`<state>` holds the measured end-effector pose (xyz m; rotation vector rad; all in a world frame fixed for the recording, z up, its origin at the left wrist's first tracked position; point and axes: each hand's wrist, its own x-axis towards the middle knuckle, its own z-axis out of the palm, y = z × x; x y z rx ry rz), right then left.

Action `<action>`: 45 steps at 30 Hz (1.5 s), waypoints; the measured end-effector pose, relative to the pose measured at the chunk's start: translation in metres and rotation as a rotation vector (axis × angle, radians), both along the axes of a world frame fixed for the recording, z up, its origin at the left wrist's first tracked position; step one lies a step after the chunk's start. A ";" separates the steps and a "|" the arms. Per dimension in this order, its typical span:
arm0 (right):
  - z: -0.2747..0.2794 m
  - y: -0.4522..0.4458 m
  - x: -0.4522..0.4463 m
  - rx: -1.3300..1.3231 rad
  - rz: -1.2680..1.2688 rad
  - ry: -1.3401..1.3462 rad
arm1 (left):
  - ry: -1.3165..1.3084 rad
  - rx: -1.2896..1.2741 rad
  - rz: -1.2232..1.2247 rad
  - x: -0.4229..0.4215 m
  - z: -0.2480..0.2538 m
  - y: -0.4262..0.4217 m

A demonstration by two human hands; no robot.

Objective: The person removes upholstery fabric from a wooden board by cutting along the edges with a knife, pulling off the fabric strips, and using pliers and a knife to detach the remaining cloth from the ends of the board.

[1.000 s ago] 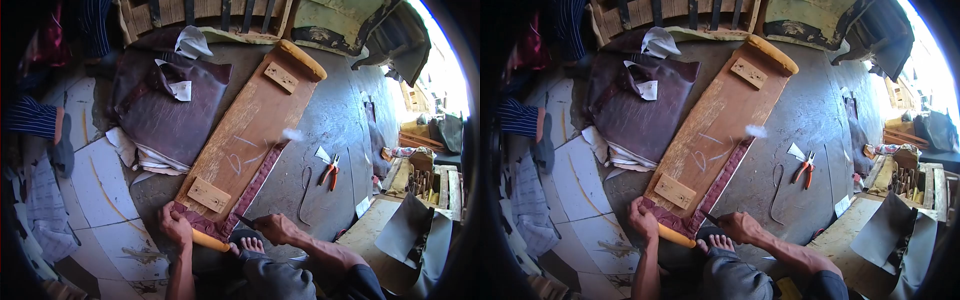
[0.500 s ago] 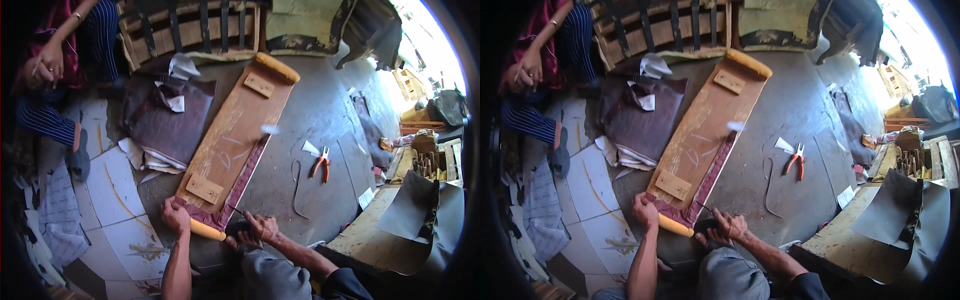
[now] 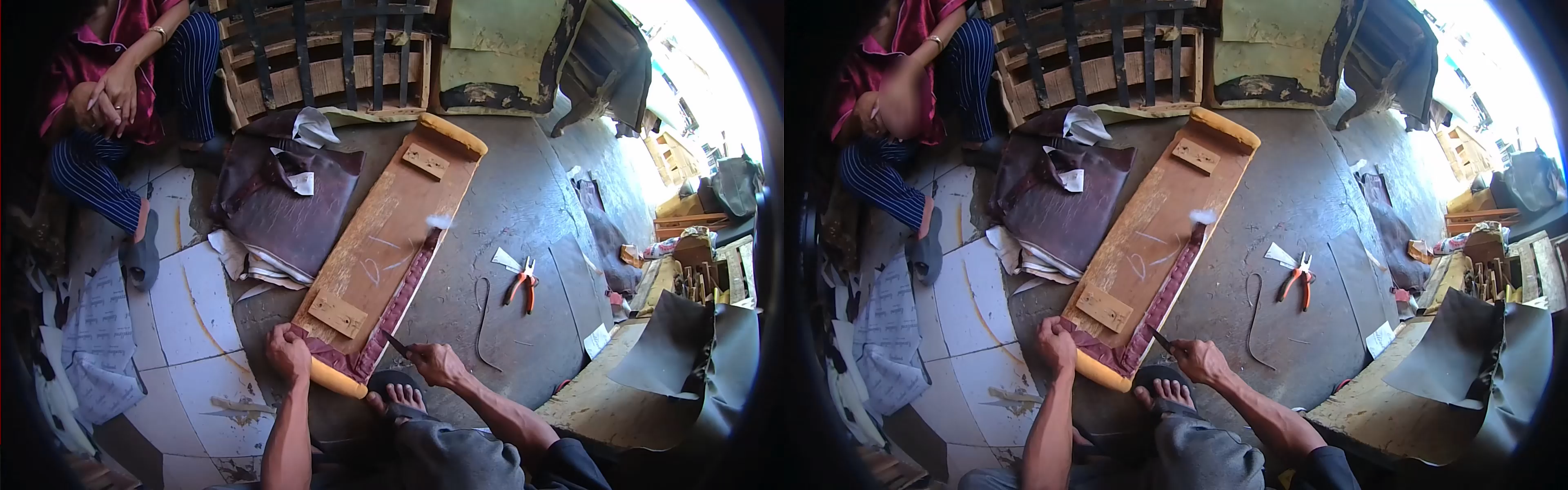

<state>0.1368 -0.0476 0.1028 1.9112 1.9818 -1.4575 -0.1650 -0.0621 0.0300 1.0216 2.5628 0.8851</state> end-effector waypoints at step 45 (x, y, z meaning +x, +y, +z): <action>0.028 0.066 -0.017 -0.402 0.024 -0.123 | -0.059 -0.046 -0.016 0.000 -0.001 -0.001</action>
